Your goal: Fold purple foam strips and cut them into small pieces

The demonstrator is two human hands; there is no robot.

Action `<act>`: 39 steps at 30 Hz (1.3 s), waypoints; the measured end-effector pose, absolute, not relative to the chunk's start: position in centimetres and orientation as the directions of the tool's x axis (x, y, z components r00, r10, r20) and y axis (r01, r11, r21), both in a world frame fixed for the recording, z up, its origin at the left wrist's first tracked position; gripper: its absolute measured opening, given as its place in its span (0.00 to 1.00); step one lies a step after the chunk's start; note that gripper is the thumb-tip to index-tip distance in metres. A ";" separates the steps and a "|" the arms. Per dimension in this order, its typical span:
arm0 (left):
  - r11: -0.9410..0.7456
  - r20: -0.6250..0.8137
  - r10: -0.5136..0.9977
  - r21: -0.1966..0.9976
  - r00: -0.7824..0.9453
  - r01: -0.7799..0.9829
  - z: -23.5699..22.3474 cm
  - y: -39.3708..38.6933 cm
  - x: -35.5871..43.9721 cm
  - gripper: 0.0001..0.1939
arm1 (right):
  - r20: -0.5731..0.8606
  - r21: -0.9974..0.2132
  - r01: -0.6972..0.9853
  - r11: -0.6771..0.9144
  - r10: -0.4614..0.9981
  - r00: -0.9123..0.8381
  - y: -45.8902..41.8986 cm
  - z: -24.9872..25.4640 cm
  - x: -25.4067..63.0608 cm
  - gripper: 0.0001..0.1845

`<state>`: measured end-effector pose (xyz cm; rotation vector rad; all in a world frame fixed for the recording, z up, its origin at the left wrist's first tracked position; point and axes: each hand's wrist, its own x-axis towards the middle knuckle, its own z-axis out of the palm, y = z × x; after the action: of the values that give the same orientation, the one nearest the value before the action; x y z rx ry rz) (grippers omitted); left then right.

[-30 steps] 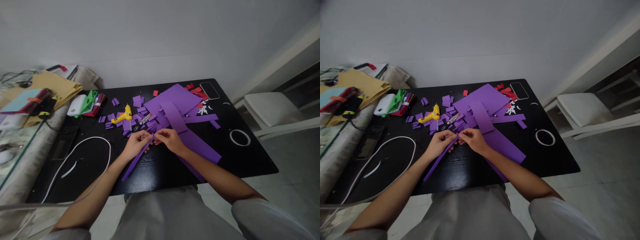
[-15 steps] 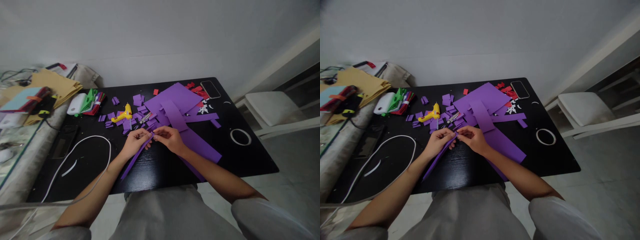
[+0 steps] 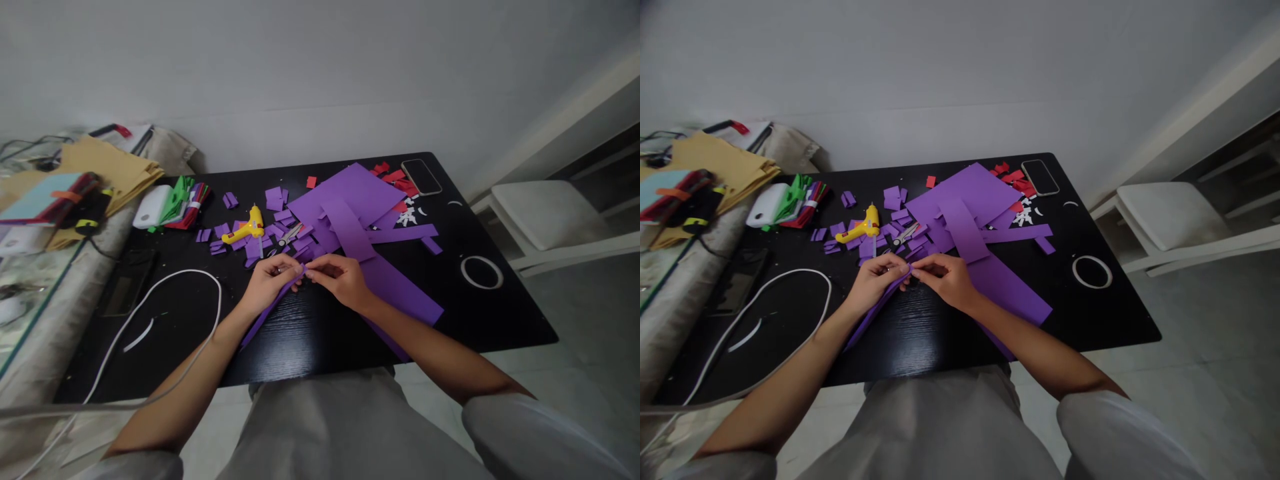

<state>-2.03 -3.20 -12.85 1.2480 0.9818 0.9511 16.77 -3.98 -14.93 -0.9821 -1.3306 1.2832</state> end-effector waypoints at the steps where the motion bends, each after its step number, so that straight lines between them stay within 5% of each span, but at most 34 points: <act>1: 0.085 -0.070 0.951 0.996 0.302 -0.036 -12.8 -3.2 -2.0 0.11 | 0.133 -0.990 -0.070 0.123 0.977 -0.164 -4.0 -14.9 16.8 0.09; 39: 0.156 -0.139 0.943 0.987 0.301 -0.034 -12.8 -3.1 -2.0 0.11 | 0.300 -0.944 0.091 0.316 0.941 -0.158 -4.1 -14.6 17.2 0.06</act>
<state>-1.99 -3.13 -12.80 1.1872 1.0130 0.9065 17.23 -4.13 -14.57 -0.9812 -1.5305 1.0139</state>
